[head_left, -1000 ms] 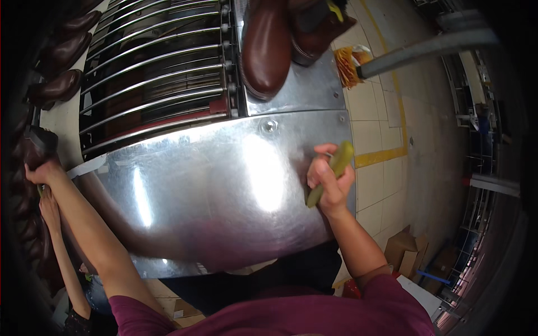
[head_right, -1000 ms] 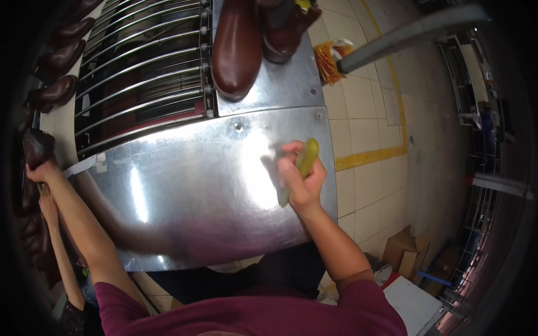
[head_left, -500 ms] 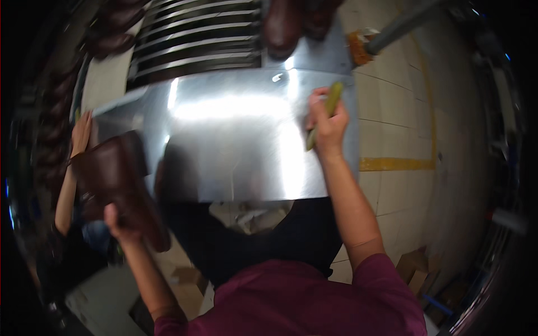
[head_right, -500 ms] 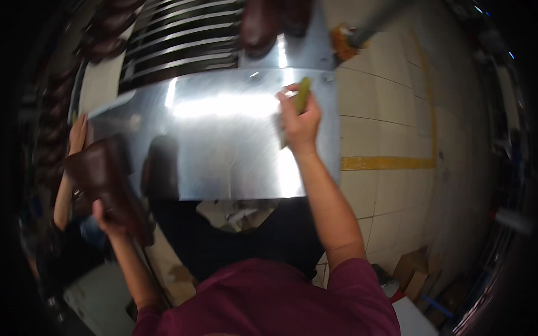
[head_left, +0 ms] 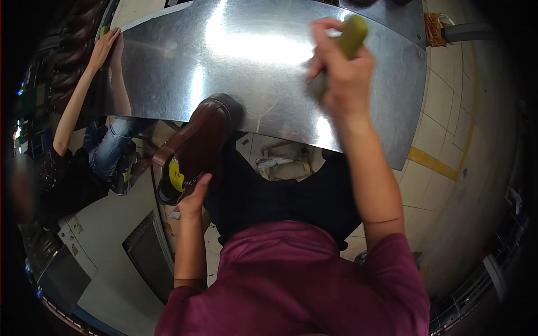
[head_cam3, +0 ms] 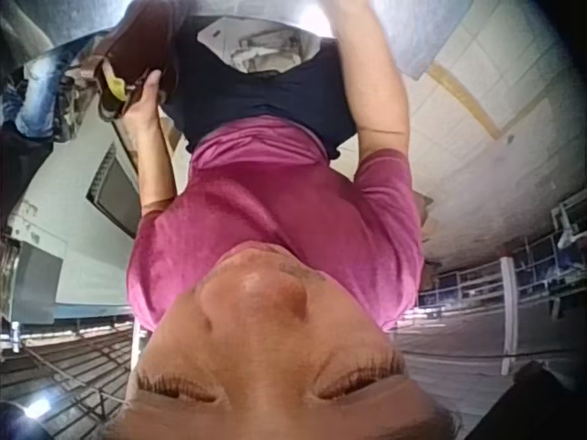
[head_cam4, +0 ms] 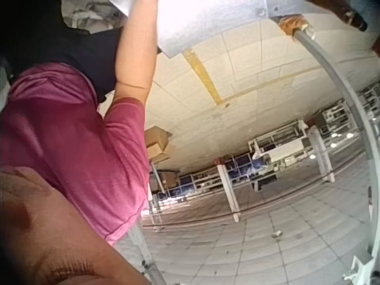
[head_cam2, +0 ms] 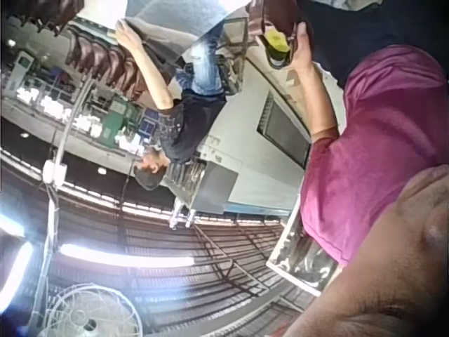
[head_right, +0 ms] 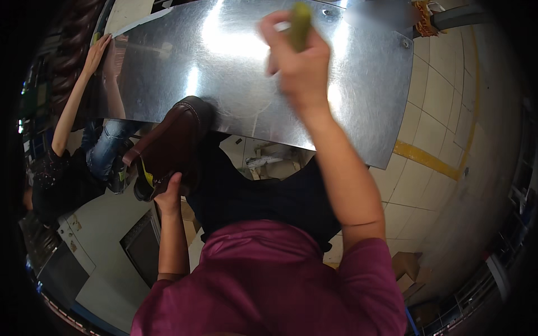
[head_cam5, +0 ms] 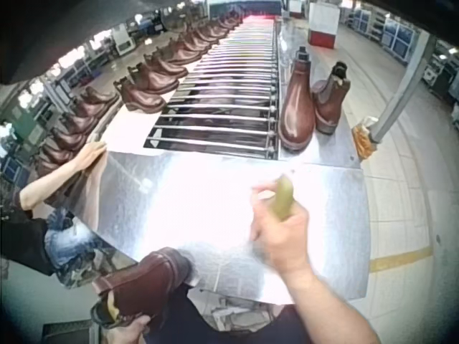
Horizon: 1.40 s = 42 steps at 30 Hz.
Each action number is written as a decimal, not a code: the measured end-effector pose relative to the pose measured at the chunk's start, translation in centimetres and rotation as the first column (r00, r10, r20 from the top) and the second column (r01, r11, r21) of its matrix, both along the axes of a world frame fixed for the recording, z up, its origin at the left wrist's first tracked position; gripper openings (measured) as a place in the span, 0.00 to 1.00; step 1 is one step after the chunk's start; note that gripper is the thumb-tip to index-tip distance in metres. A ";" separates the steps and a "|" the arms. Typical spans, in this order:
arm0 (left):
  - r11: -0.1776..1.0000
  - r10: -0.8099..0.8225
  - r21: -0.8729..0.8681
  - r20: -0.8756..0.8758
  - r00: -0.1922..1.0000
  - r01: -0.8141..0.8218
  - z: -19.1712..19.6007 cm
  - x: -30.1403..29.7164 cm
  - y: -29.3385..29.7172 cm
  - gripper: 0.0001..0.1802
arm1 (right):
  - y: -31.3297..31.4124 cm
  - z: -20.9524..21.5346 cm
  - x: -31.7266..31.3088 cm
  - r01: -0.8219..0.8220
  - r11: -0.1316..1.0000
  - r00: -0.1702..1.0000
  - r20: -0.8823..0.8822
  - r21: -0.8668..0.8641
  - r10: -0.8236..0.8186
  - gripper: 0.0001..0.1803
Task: Scraping the bottom and sides of shoe lasts using a handheld tool on a factory production line.
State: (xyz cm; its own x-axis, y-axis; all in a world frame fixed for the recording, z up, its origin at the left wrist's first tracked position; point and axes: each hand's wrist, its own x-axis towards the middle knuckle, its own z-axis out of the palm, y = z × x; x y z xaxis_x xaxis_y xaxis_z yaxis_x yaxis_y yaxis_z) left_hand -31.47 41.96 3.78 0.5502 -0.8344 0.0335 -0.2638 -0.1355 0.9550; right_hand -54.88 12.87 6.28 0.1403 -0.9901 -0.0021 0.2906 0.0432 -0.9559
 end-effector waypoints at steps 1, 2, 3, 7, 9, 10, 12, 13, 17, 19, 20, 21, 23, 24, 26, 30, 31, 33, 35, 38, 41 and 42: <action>1.000 -0.012 -0.016 0.019 1.000 0.012 -0.4 0.2 0.3 0.36 | 1.1 1.1 2.5 -0.004 0.988 0.996 0.089 0.152 -0.009 0.15; 0.999 -0.026 -0.036 0.034 0.999 0.027 -0.7 0.2 0.3 0.39 | 1.7 1.7 4.4 -0.049 0.963 0.967 0.254 0.263 -0.020 0.15; 0.999 -0.020 -0.038 0.027 0.999 0.022 0.0 -0.5 -0.6 0.39 | 1.9 1.8 5.9 -0.100 0.942 0.932 0.363 0.319 -0.024 0.16; 0.998 -0.056 -0.005 -0.142 0.988 0.056 1.7 -1.0 -3.0 0.50 | 2.3 2.7 9.1 -0.233 0.897 0.842 0.540 0.375 -0.007 0.18; 0.984 -0.180 -0.002 -0.014 0.983 0.180 1.0 0.5 -2.9 0.59 | 2.3 2.8 10.1 -0.268 0.891 0.836 0.548 0.366 0.026 0.19; 0.986 -0.164 -0.007 -0.023 0.986 0.164 0.9 0.6 -3.2 0.59 | 2.4 2.6 10.4 -0.285 0.886 0.822 0.569 0.366 0.029 0.18; 0.977 -0.205 -0.064 -0.033 0.978 0.203 1.0 0.9 -3.8 0.58 | 2.6 2.3 11.1 -0.311 0.877 0.812 0.581 0.367 0.046 0.18; 0.980 -0.191 -0.064 -0.043 0.981 0.188 1.1 0.9 -4.0 0.58 | 3.1 2.6 11.3 -0.254 0.919 0.808 0.589 0.300 0.031 0.16; 0.951 -0.276 -0.085 0.194 0.941 0.297 2.5 1.3 -5.1 0.43 | 6.1 2.6 11.5 -0.022 0.999 0.877 0.480 0.027 0.006 0.14; 0.945 -0.276 -0.104 0.251 0.928 0.310 2.8 1.2 -5.4 0.44 | 4.9 2.4 11.6 -0.124 0.981 0.853 0.521 0.147 0.030 0.14; 0.943 -0.285 -0.116 0.202 0.937 0.312 2.9 1.5 -5.8 0.44 | 4.0 2.3 11.3 -0.229 0.934 0.827 0.562 0.273 0.038 0.15; 0.952 -0.285 -0.049 0.230 0.931 0.304 3.6 1.9 -6.1 0.43 | 2.8 1.9 10.8 -0.285 0.898 0.856 0.511 0.335 0.081 0.13; 0.886 -0.408 -0.064 0.363 0.838 0.459 6.2 2.4 -8.2 0.34 | 2.2 1.2 8.7 -0.278 0.872 0.835 0.550 0.404 0.011 0.15; 0.845 -0.460 -0.055 0.432 0.776 0.532 6.5 2.7 -9.1 0.27 | 1.9 1.1 7.3 -0.244 0.896 0.832 0.554 0.371 -0.003 0.16; 0.781 -0.497 -0.043 0.560 0.662 0.623 8.1 2.1 -10.8 0.16 | 1.7 1.6 4.2 -0.151 0.932 0.839 0.541 0.329 -0.055 0.16; 0.769 -0.563 0.178 0.643 0.519 0.614 9.1 1.5 -13.1 0.20 | 1.9 1.2 0.4 -0.055 0.958 0.845 0.524 0.281 -0.105 0.17; 0.757 -0.604 0.157 0.538 0.588 0.635 8.6 1.3 -13.5 0.22 | 2.0 0.8 0.0 -0.026 0.958 0.840 0.526 0.284 -0.133 0.17; 0.760 -0.629 0.196 0.462 0.626 0.619 8.4 1.6 -13.8 0.22 | 2.3 0.5 0.0 -0.115 0.954 0.798 0.597 0.277 -0.077 0.18; 0.742 -0.635 0.174 0.496 0.593 0.648 7.5 1.7 -13.3 0.22 | 2.4 -0.1 0.2 -0.116 0.959 0.790 0.610 0.259 -0.069 0.19; 0.724 -0.625 0.148 0.554 0.550 0.674 6.4 2.3 -13.1 0.21 | 2.0 -0.9 0.4 -0.150 0.951 0.732 0.677 0.271 -0.078 0.20; 0.724 -0.615 0.152 0.585 0.529 0.673 5.9 2.3 -12.9 0.19 | 1.4 -1.6 0.9 -0.195 0.944 0.681 0.729 0.267 -0.066 0.20; 0.745 -0.595 0.138 0.580 0.557 0.653 5.8 2.1 -12.9 0.15 | 1.3 -1.7 1.0 -0.202 0.941 0.680 0.730 0.273 -0.065 0.20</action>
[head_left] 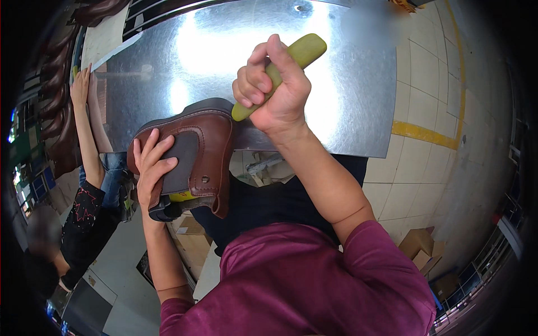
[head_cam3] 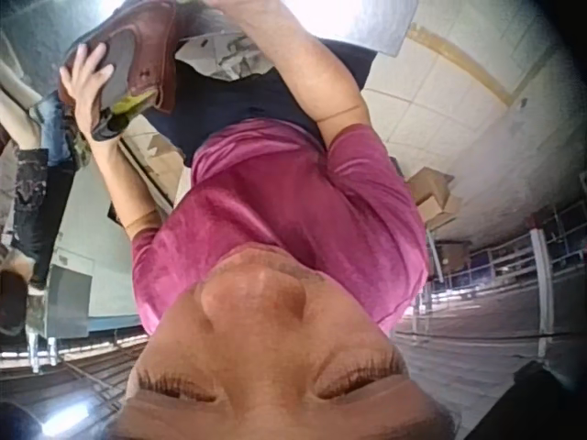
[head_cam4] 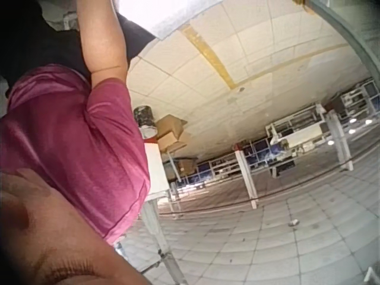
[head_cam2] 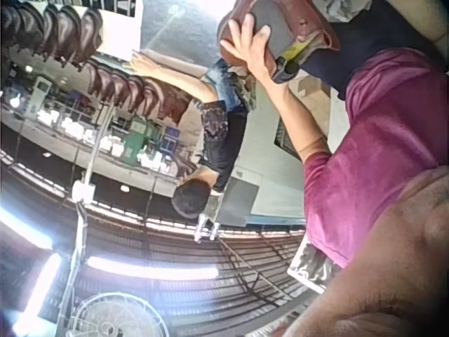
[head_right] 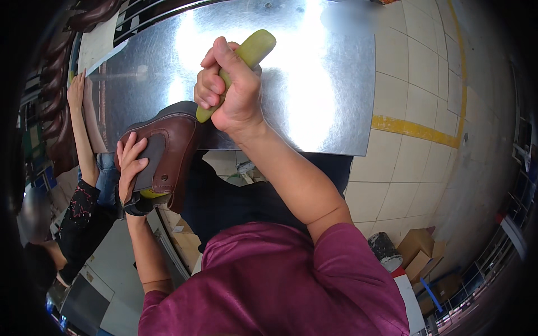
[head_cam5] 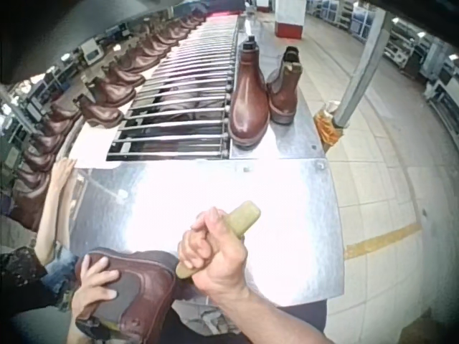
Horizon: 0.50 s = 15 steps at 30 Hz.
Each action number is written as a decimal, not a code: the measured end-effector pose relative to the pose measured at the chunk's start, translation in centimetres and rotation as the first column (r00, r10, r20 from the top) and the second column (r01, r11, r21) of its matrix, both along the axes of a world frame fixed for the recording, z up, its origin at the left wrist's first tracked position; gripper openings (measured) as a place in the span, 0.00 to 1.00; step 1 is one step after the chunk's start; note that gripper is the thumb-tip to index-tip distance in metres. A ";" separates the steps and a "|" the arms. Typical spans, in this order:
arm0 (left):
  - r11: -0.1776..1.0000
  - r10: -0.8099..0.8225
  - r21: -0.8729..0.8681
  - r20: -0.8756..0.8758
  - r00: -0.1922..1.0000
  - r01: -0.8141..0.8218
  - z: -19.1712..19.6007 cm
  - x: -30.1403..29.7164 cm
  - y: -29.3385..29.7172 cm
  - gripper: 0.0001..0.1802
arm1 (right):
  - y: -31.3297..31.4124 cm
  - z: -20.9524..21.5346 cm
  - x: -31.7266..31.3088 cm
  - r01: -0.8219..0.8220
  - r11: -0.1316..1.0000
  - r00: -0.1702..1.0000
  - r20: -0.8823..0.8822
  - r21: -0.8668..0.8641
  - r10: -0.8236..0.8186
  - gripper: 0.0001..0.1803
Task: Scraping the bottom and sides of shoe lasts using a handheld tool on a factory production line.
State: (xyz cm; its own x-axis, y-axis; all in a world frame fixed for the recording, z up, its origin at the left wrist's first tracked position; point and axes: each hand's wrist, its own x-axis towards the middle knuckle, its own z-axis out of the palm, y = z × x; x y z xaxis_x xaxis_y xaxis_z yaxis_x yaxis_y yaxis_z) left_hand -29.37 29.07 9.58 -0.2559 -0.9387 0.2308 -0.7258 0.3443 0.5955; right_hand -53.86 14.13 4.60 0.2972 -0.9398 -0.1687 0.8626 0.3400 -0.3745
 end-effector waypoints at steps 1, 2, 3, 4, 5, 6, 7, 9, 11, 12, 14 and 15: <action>0.999 0.035 -0.007 -0.018 0.999 -0.035 -0.1 -0.2 0.1 0.13 | 0.0 -0.1 0.1 -0.010 1.000 0.999 0.030 -0.003 0.011 0.20; 0.999 0.047 -0.002 -0.018 0.999 -0.047 -0.1 -0.4 0.1 0.13 | -0.1 -0.1 0.3 -0.021 1.000 0.998 0.060 -0.005 0.021 0.20; 0.999 0.037 -0.013 -0.034 0.999 -0.037 0.2 -0.6 -0.1 0.12 | 0.0 0.0 0.5 -0.032 0.999 0.998 0.058 -0.001 0.032 0.20; 0.999 0.030 -0.021 -0.050 0.998 -0.031 0.5 -0.8 -0.1 0.12 | 0.5 0.4 0.7 0.027 0.998 1.000 -0.001 -0.052 -0.027 0.19; 0.999 0.044 -0.015 -0.052 0.998 -0.044 0.6 -1.1 -0.2 0.12 | 0.9 0.9 0.8 0.082 0.991 0.994 -0.058 -0.109 -0.088 0.18; 0.999 0.035 -0.040 -0.046 0.998 -0.037 0.6 -1.3 -0.5 0.12 | 1.4 1.7 1.2 0.149 0.973 0.978 -0.116 -0.175 -0.171 0.16; 0.997 0.022 -0.076 -0.037 0.999 -0.024 0.8 -1.3 -0.8 0.12 | 1.5 1.8 1.3 0.142 0.973 0.980 -0.114 -0.182 -0.164 0.16; 0.996 0.035 -0.085 -0.020 0.999 -0.037 0.4 -1.2 0.1 0.11 | 1.4 1.9 1.2 0.081 0.986 0.984 -0.145 -0.145 -0.102 0.15; 0.996 0.022 -0.090 0.027 0.999 -0.020 -0.3 -0.3 0.8 0.11 | 0.5 2.1 1.4 -0.002 0.994 0.990 -0.140 -0.114 -0.014 0.16; 0.994 0.043 -0.098 0.013 0.999 -0.042 -0.5 -0.3 1.3 0.11 | 0.1 2.5 1.4 -0.053 0.996 0.993 -0.110 -0.069 0.045 0.16; 0.991 0.057 -0.124 0.029 0.998 -0.053 0.2 -1.4 1.8 0.11 | 0.0 3.3 2.0 -0.111 0.992 0.990 -0.098 -0.055 0.105 0.17; 0.989 0.057 -0.142 0.041 0.998 -0.051 0.5 -1.6 2.0 0.11 | -0.1 4.1 2.5 -0.140 0.988 0.986 -0.105 -0.063 0.133 0.17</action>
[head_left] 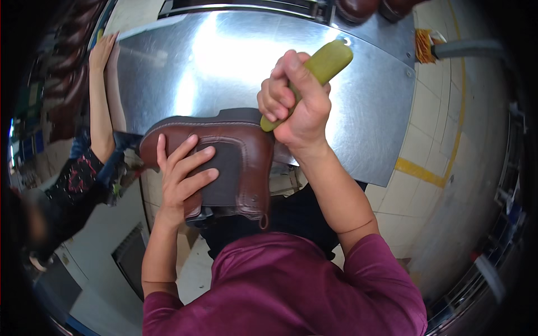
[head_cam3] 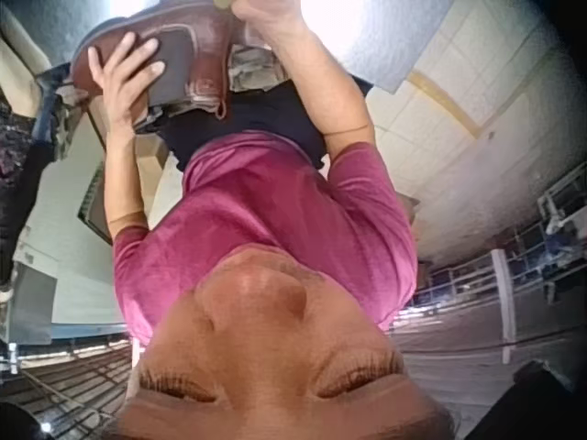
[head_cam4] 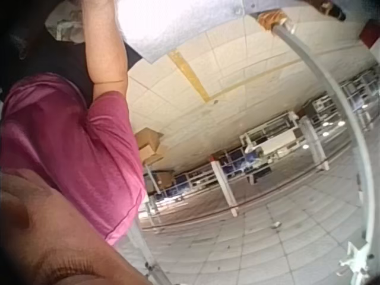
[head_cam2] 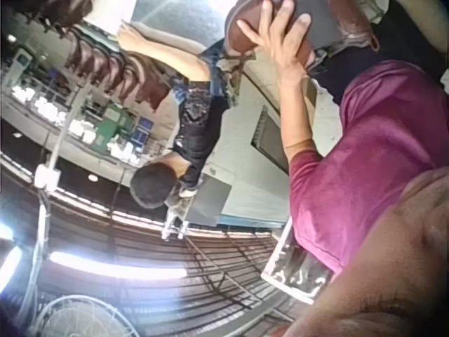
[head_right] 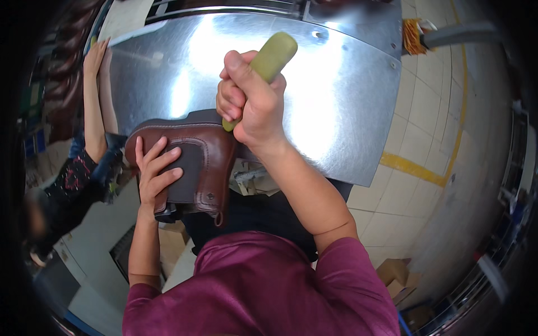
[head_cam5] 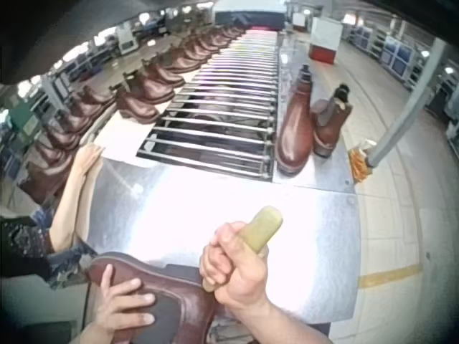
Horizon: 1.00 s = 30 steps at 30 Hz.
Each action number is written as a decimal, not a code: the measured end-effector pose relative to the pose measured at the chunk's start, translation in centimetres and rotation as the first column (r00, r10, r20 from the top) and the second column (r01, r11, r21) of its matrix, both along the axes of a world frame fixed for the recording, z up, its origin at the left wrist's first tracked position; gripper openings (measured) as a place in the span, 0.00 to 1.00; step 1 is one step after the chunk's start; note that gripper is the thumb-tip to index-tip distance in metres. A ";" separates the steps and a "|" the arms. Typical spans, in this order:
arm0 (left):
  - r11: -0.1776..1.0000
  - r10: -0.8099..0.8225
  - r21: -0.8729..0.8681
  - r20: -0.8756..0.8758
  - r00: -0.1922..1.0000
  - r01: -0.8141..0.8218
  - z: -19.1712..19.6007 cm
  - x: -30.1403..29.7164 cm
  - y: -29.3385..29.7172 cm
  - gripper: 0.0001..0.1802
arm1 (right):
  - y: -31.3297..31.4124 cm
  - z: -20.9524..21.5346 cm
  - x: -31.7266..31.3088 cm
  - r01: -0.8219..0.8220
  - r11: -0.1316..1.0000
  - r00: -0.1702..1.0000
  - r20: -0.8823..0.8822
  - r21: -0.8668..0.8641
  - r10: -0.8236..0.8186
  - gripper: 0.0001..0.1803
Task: Scraping the bottom and sides of shoe lasts using a handheld tool on a factory production line.
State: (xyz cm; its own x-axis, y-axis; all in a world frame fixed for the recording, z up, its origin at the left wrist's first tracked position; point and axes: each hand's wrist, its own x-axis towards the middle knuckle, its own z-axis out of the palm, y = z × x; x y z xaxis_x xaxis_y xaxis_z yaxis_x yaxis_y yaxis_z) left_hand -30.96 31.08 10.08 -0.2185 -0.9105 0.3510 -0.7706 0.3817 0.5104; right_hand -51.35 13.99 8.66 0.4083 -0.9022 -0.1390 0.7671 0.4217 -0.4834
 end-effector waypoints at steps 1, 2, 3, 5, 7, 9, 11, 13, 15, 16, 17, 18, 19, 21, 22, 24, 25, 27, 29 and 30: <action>1.000 0.005 0.009 0.006 1.000 -0.005 0.3 0.1 0.4 0.13 | -0.1 0.9 0.6 -0.011 1.000 0.999 -0.045 -0.018 0.010 0.16; 0.999 0.034 0.002 -0.002 0.999 -0.034 0.4 0.2 0.4 0.13 | -0.2 1.5 1.1 -0.021 0.999 0.996 -0.090 -0.040 0.017 0.16; 1.000 0.013 0.014 -0.012 1.000 -0.013 0.4 0.3 0.4 0.15 | -0.1 1.6 1.3 -0.053 0.997 0.991 -0.129 -0.053 0.046 0.15; 0.997 -0.026 0.068 -0.047 0.999 0.030 0.6 0.8 0.6 0.20 | 0.0 2.1 1.8 -0.113 0.988 0.973 -0.215 -0.109 0.087 0.14; 0.998 -0.019 0.065 -0.053 0.998 0.022 0.5 1.2 0.9 0.20 | 0.4 2.9 2.8 -0.170 0.975 0.953 -0.277 -0.140 0.127 0.13; 0.994 -0.040 0.096 -0.064 0.997 0.046 0.6 1.3 1.2 0.22 | 0.9 3.4 3.7 -0.218 0.951 0.888 -0.449 -0.219 0.100 0.13; 0.997 -0.034 0.073 -0.076 0.997 0.040 0.3 1.2 1.9 0.22 | 1.7 4.4 5.4 -0.265 0.938 0.865 -0.485 -0.226 0.127 0.12; 0.997 -0.043 0.062 -0.089 0.995 0.049 0.2 1.3 2.5 0.24 | 2.4 5.0 7.6 -0.338 0.912 0.832 -0.527 -0.233 0.174 0.12; 0.998 -0.033 0.046 -0.105 0.994 0.038 -0.4 1.0 2.9 0.25 | 2.8 5.2 9.4 -0.403 0.886 0.795 -0.568 -0.231 0.214 0.12; 0.998 -0.040 0.040 -0.109 0.993 0.044 -0.7 1.1 3.0 0.26 | 2.9 5.1 10.5 -0.447 0.866 0.765 -0.597 -0.221 0.243 0.13; 0.999 -0.045 0.024 -0.132 0.990 0.049 -0.7 1.0 3.1 0.28 | 3.1 5.2 11.7 -0.476 0.856 0.745 -0.610 -0.201 0.271 0.14; 1.000 -0.016 0.015 -0.139 0.990 0.019 -0.8 1.1 3.2 0.28 | 3.3 5.3 12.8 -0.504 0.839 0.731 -0.618 -0.204 0.289 0.14; 0.999 -0.047 0.009 -0.148 0.988 0.049 -1.1 1.2 3.3 0.26 | 3.3 5.4 13.8 -0.522 0.831 0.711 -0.636 -0.191 0.301 0.14; 0.997 -0.078 -0.036 -0.198 0.977 0.072 -1.6 1.3 3.5 0.27 | 3.7 5.3 16.1 -0.567 0.802 0.682 -0.652 -0.185 0.332 0.15; 0.998 -0.051 -0.042 -0.209 0.977 0.044 -2.0 1.2 3.6 0.27 | 3.9 5.1 17.2 -0.592 0.785 0.665 -0.661 -0.183 0.347 0.15; 0.994 -0.088 -0.081 -0.202 0.975 0.073 -2.6 1.0 3.7 0.29 | 4.5 5.0 19.5 -0.632 0.746 0.646 -0.675 -0.212 0.356 0.15; 0.993 -0.093 -0.090 -0.191 0.977 0.077 -2.6 1.1 3.7 0.32 | 4.5 4.9 20.7 -0.639 0.743 0.658 -0.641 -0.198 0.396 0.14; 0.993 -0.074 -0.108 -0.206 0.976 0.052 -2.4 1.1 3.7 0.32 | 5.4 4.7 23.0 -0.691 0.700 0.619 -0.648 -0.181 0.444 0.14; 0.987 -0.077 -0.158 -0.236 0.969 0.039 -2.5 0.9 3.4 0.31 | 6.3 4.5 24.7 -0.756 0.633 0.557 -0.668 -0.163 0.493 0.14; 0.987 -0.058 -0.159 -0.237 0.970 0.020 -2.4 1.0 3.5 0.31 | 6.7 4.3 25.5 -0.769 0.618 0.546 -0.669 -0.162 0.504 0.14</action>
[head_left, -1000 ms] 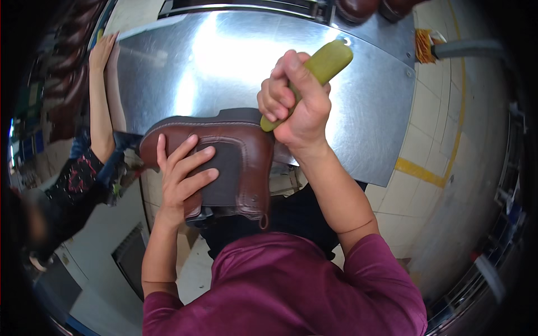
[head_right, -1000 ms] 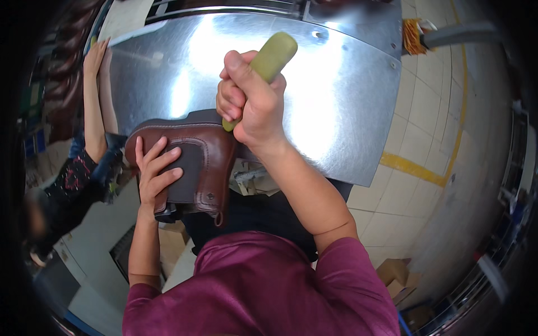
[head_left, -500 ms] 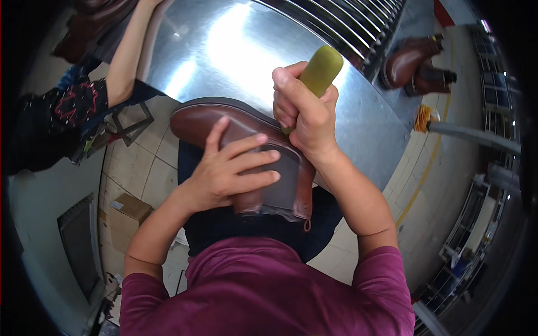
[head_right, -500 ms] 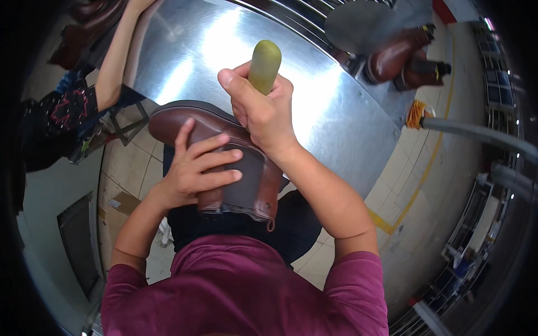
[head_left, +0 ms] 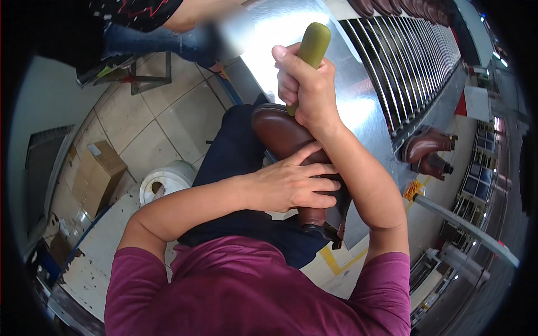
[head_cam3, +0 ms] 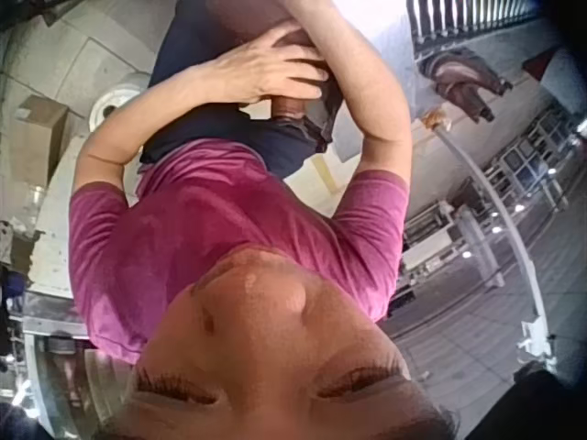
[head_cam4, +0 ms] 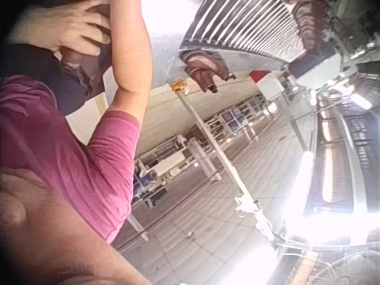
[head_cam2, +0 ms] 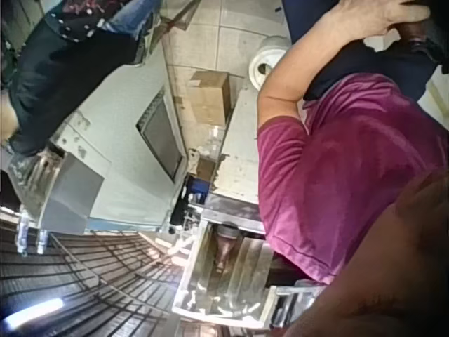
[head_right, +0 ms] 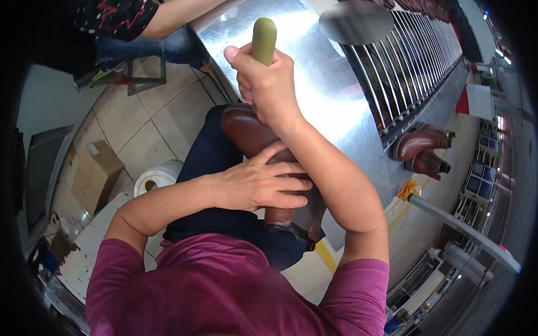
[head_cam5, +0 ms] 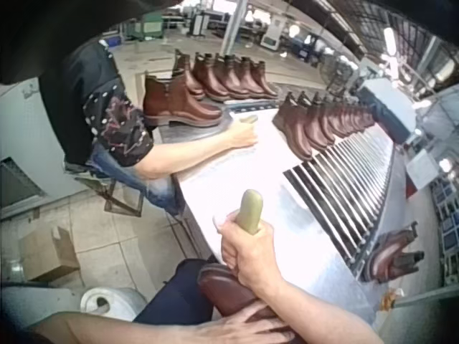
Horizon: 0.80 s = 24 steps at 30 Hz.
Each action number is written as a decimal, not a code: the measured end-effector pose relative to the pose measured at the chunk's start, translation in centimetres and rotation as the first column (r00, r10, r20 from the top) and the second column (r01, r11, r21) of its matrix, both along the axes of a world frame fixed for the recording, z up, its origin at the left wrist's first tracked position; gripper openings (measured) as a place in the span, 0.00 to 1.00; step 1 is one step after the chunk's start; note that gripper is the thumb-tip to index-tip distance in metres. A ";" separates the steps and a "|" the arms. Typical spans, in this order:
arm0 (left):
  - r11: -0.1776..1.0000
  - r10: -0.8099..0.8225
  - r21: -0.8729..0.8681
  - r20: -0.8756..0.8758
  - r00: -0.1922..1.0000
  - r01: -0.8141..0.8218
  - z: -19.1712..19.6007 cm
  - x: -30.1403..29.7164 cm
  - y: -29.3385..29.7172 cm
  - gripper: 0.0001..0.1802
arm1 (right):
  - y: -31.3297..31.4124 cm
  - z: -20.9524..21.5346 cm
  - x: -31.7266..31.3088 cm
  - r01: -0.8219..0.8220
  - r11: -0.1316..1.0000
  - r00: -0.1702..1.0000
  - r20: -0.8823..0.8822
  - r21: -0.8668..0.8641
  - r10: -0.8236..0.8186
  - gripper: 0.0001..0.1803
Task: Scraping the bottom and sides of shoe lasts using a handheld tool on a factory production line.
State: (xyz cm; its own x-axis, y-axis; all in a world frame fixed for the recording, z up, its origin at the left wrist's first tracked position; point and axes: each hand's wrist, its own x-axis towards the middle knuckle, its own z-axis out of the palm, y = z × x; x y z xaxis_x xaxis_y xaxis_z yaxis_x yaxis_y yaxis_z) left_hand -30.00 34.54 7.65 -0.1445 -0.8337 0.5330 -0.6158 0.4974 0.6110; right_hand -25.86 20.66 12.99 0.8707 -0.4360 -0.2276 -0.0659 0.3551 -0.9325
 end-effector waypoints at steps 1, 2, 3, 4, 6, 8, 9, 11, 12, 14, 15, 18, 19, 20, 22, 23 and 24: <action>1.000 -0.016 0.011 -0.007 1.000 0.016 0.2 0.1 -0.1 0.31 | 0.1 -0.2 0.6 -0.039 0.999 0.999 -0.008 0.015 0.039 0.14; 0.999 -0.035 0.021 -0.013 0.999 0.035 0.4 0.1 -0.1 0.32 | 0.3 -0.3 0.9 -0.074 0.997 0.997 -0.017 0.029 0.075 0.14; 0.999 -0.033 -0.009 0.003 0.999 0.033 0.6 0.3 -0.2 0.29 | 0.4 -0.2 1.0 -0.081 0.996 0.996 -0.043 0.039 0.083 0.14; 0.999 -0.029 -0.017 0.003 1.000 0.029 0.7 0.3 -0.5 0.29 | -0.1 0.1 0.9 -0.085 0.996 0.995 -0.044 0.031 0.087 0.14; 1.000 0.023 -0.019 0.010 1.000 -0.022 0.6 0.2 -0.9 0.30 | -1.8 0.7 -0.1 0.003 0.995 0.998 0.067 -0.098 0.004 0.12; 1.000 -0.007 -0.005 0.109 0.994 0.008 0.7 1.4 -1.7 0.37 | -4.3 4.4 -2.4 0.032 0.986 0.990 0.140 -0.166 -0.008 0.11; 0.998 -0.064 -0.004 0.110 0.992 0.064 0.7 2.3 -2.5 0.37 | -5.8 6.8 -4.2 0.043 0.984 0.984 0.178 -0.175 -0.011 0.12; 0.990 -0.141 0.037 0.187 0.972 0.136 0.9 4.6 -4.3 0.38 | -8.0 11.2 -8.5 0.116 0.979 0.965 0.254 -0.168 -0.070 0.13; 0.992 -0.107 0.080 0.158 0.982 0.095 0.3 5.0 -5.2 0.38 | -8.7 13.1 -10.8 0.181 0.971 0.947 0.293 -0.157 -0.129 0.14; 0.931 -0.121 0.348 0.002 0.993 0.113 0.8 6.5 -6.3 0.38 | -9.5 15.6 -15.6 0.277 0.914 0.921 0.354 -0.298 -0.164 0.15; 0.956 -0.031 0.292 0.012 0.999 0.026 0.7 6.2 -6.0 0.38 | -9.8 16.2 -18.2 0.325 0.890 0.903 0.385 -0.319 -0.191 0.16; 0.948 0.239 0.209 0.028 0.971 -0.240 0.6 4.0 -4.9 0.37 | -7.8 15.3 -25.7 0.497 0.742 0.861 0.365 -0.450 -0.355 0.15; 0.902 0.377 0.217 0.022 0.926 -0.373 1.0 2.4 -4.3 0.37 | -6.9 14.0 -28.3 0.558 0.675 0.830 0.341 -0.483 -0.442 0.14; 0.837 0.507 0.233 0.016 0.862 -0.496 1.3 0.6 -3.7 0.37 | -5.8 12.4 -30.7 0.600 0.633 0.798 0.312 -0.489 -0.516 0.14; 0.717 0.637 0.297 0.089 0.766 -0.630 2.6 -2.2 -3.6 0.44 | -3.4 9.3 -33.6 0.735 0.519 0.652 0.245 -0.436 -0.717 0.16; 0.706 0.595 0.397 0.117 0.795 -0.587 4.4 -2.9 -3.6 0.51 | -2.4 7.4 -34.6 0.763 0.510 0.614 0.200 -0.398 -0.763 0.18; 0.704 0.596 0.394 0.124 0.793 -0.591 4.6 -3.2 -3.6 0.52 | -1.6 5.3 -35.1 0.788 0.503 0.580 0.156 -0.354 -0.799 0.20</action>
